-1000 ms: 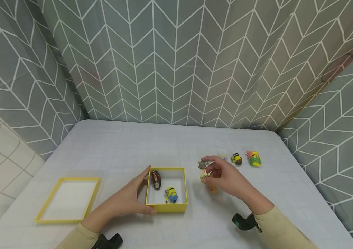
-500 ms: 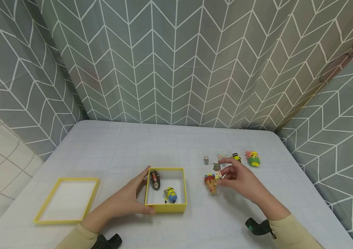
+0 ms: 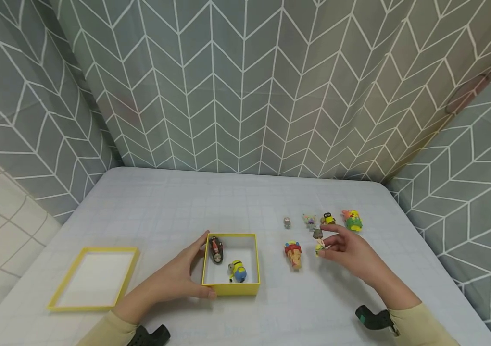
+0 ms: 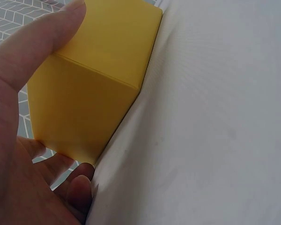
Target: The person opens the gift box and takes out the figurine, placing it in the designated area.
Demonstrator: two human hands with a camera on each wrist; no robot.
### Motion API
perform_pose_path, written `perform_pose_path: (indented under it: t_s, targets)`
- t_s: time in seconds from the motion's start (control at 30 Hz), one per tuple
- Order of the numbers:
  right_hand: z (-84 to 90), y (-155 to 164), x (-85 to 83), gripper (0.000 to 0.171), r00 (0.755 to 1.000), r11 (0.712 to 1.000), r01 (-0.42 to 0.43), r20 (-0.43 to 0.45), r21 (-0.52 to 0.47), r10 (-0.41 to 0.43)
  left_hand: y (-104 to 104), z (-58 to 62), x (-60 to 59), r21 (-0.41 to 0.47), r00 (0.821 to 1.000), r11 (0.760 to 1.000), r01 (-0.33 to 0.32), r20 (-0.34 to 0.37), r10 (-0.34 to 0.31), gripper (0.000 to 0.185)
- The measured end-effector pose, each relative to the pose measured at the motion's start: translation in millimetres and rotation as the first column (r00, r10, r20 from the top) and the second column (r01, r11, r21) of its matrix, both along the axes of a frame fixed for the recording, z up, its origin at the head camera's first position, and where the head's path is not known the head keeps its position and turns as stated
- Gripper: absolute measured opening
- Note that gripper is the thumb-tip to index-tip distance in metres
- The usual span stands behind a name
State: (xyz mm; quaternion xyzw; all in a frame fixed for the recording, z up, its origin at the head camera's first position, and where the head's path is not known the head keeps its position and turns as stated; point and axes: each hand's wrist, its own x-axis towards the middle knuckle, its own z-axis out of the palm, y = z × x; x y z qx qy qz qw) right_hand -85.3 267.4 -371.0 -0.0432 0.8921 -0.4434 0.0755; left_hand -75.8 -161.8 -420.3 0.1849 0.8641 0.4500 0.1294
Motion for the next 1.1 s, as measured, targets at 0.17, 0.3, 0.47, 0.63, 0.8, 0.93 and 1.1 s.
perform_pose_path:
  t_s: [0.17, 0.3, 0.47, 0.63, 0.8, 0.93, 1.1]
  targets:
    - [-6.4, 7.5, -2.0, 0.069, 1.000, 1.000, 0.008, 0.029, -0.020, -0.007, -0.1, -0.7, -0.7, 0.002, 1.000, 1.000, 0.002, -0.007, -0.002, 0.138]
    - [-9.7, 10.9, -4.6, 0.069, 0.998, 0.999, 0.012, 0.063, -0.050, -0.009, -0.3, -1.2, -2.1, 0.001, 1.000, 1.000, 0.000, -0.005, 0.000, 0.139]
    - [-16.3, 15.2, -8.3, 0.066, 0.995, 0.999, 0.009, 0.099, -0.034, -0.006, -0.3, -1.0, -1.4, -0.002, 1.000, 1.000, -0.005, 0.008, 0.005, 0.140]
    - [-23.6, 19.6, -10.5, 0.064, 0.994, 1.000, 0.015, 0.109, 0.002, -0.015, 0.6, -0.6, -0.7, -0.017, 1.000, 1.000, -0.001, 0.005, 0.001, 0.140]
    - [-28.2, 22.7, -12.8, 0.063, 0.993, 1.000, 0.010, 0.115, 0.015, -0.011, 0.9, 0.1, -0.5, -0.013, 1.000, 1.000, -0.002, 0.006, 0.002, 0.139]
    - [-29.6, 23.5, -14.1, 0.064, 0.993, 1.000, 0.005, 0.120, 0.014, -0.007, 0.7, 0.1, -0.6, -0.005, 1.000, 1.000, 0.001, 0.007, -0.001, 0.139]
    - [-28.7, 22.9, -14.3, 0.064, 0.989, 1.000, 0.012, 0.149, 0.007, -0.013, 0.6, -0.8, -1.2, 0.000, 1.000, 1.000, 0.003, 0.011, -0.003, 0.139]
